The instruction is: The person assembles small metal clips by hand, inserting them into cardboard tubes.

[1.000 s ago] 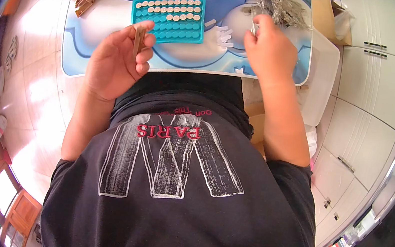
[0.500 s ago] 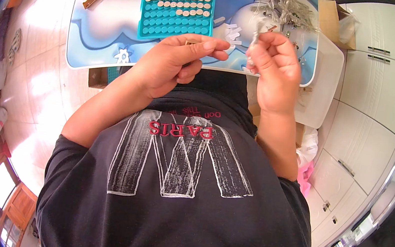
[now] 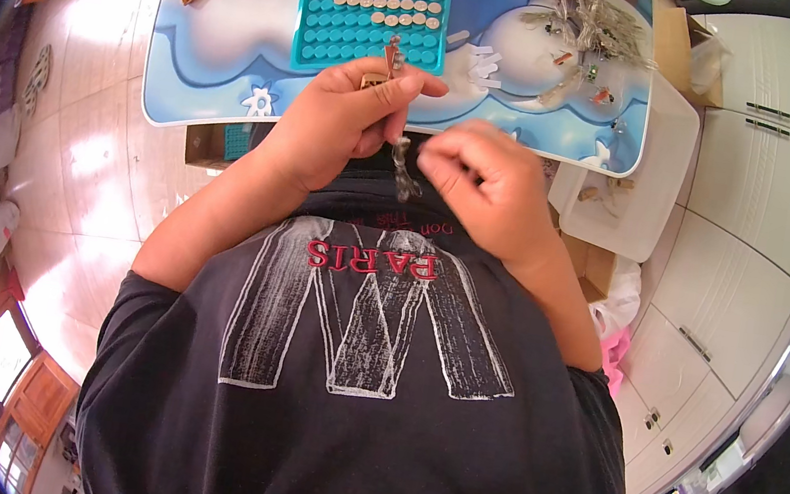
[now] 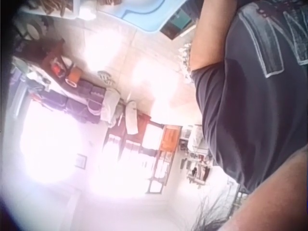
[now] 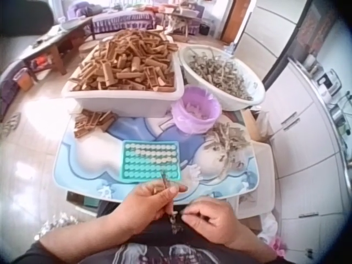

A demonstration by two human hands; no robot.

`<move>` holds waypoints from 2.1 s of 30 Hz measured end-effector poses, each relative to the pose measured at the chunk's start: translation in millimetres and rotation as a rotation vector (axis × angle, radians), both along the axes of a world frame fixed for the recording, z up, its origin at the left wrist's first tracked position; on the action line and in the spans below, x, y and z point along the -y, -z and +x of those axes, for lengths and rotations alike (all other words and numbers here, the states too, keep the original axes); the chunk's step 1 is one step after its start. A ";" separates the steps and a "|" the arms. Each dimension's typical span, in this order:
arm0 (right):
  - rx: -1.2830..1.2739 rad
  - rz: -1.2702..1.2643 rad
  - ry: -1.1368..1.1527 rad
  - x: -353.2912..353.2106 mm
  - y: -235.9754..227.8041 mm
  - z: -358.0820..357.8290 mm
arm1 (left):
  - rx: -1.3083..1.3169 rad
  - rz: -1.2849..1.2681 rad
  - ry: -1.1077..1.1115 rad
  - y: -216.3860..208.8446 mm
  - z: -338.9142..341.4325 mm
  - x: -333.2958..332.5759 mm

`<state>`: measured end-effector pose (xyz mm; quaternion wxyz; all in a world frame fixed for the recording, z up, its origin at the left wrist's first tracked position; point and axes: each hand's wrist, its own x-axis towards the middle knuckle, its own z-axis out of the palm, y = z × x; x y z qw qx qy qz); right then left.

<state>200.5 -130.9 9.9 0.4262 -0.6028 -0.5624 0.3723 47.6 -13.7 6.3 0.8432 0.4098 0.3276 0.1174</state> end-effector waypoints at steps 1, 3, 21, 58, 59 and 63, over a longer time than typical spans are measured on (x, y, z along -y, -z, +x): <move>0.136 0.072 0.076 -3.3 -2.1 1.9 | -0.002 0.000 0.000 -0.2 -0.8 1.4; 0.089 0.098 0.191 -12.8 -2.6 -1.8 | -0.067 0.229 0.027 0.0 -1.6 4.3; 0.168 0.292 0.111 -35.6 -4.7 -5.4 | 0.023 0.175 0.101 -5.5 -13.3 6.0; 0.112 0.360 0.264 -34.7 5.3 4.3 | 0.185 -0.126 -0.166 7.2 -16.5 4.2; 0.110 0.361 0.264 -34.0 6.3 3.2 | 0.184 -0.126 -0.166 6.3 -16.4 4.0; 0.014 0.385 0.189 -35.0 8.1 -5.0 | 0.224 -0.329 -0.250 3.7 -10.4 7.1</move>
